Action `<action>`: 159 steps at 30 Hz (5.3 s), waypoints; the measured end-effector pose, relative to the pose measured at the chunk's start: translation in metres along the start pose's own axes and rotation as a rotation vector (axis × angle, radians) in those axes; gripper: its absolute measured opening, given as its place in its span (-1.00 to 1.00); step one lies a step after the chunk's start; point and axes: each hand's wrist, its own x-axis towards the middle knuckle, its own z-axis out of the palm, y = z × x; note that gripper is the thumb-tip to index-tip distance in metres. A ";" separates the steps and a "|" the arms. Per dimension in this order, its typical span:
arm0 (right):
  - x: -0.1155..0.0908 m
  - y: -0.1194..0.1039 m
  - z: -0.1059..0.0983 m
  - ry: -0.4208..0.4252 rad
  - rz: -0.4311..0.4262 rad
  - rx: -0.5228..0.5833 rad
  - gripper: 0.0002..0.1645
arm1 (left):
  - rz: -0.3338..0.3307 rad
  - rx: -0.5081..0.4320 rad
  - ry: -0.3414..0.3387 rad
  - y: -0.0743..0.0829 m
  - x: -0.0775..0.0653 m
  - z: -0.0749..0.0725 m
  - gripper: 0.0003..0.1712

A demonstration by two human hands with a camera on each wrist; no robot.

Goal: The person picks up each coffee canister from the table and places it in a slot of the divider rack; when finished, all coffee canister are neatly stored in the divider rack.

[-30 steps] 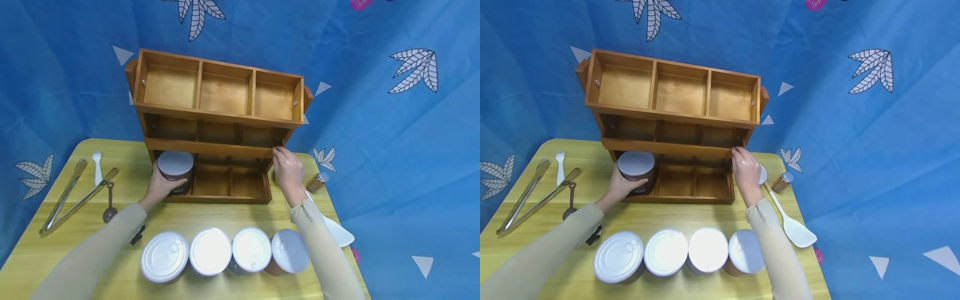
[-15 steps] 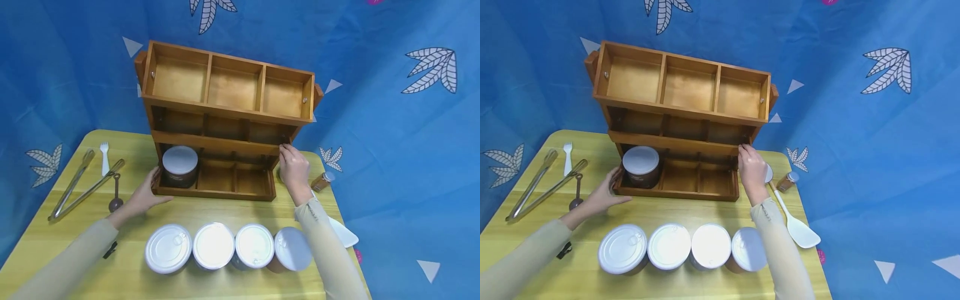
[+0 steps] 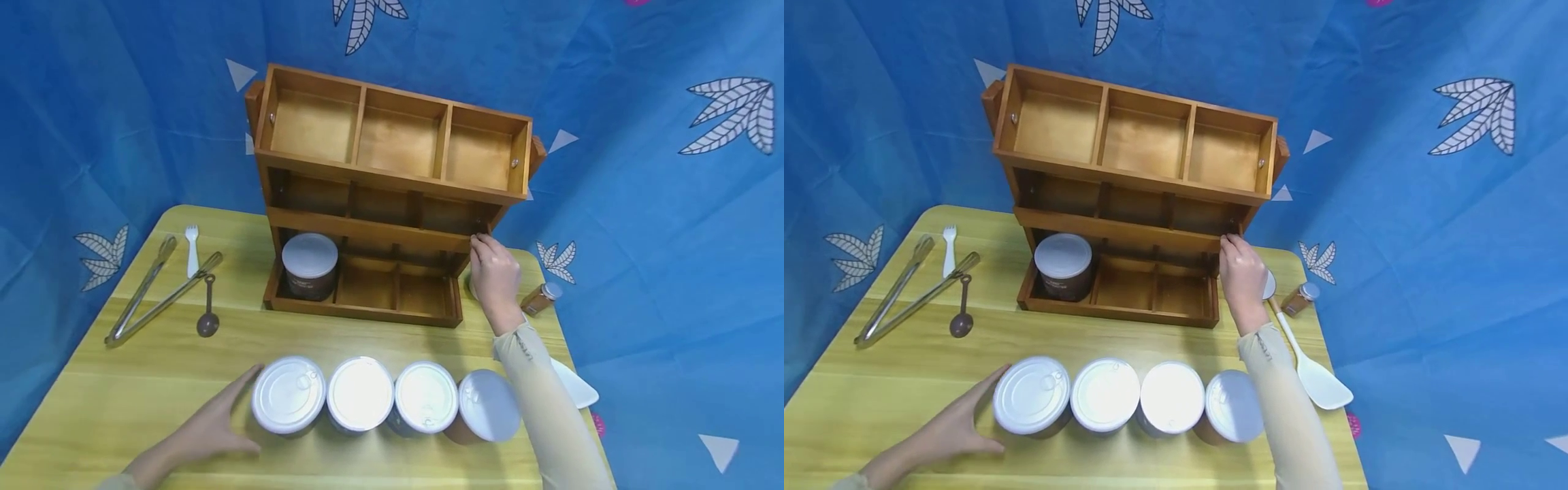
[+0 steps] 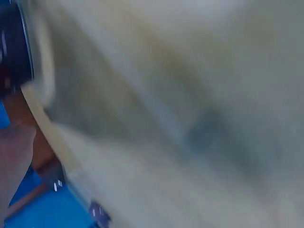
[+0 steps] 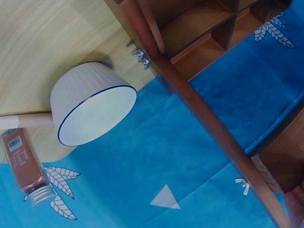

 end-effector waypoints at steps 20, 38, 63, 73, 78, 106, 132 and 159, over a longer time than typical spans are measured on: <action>-0.004 0.003 -0.005 -0.036 0.020 -0.009 -0.82 | 0.122 -0.207 0.229 0.009 0.014 0.037 0.38; 0.001 0.003 -0.005 -0.033 -0.023 -0.020 -0.82 | 0.173 -0.197 0.229 0.107 0.148 -0.012 0.32; 0.004 0.006 -0.004 -0.026 -0.014 -0.033 -0.83 | -0.128 -0.192 0.347 0.118 0.256 0.058 0.32; 0.007 0.007 -0.010 -0.101 0.007 -0.036 -0.82 | -0.096 -0.223 0.354 0.117 0.272 0.064 0.29; 0.007 0.005 -0.012 -0.118 0.012 -0.050 -0.81 | -0.057 -0.201 0.342 0.111 0.272 0.070 0.28; 0.010 0.004 -0.002 -0.082 -0.009 -0.024 -0.80 | -0.021 0.004 0.018 0.104 0.178 0.027 0.12; 0.010 0.004 -0.002 -0.074 0.045 0.030 -0.77 | 0.065 -0.402 -0.022 0.083 0.065 0.104 0.42; 0.009 0.007 -0.007 -0.117 0.029 -0.014 -0.80 | 0.121 -0.230 0.168 0.171 0.201 0.090 0.31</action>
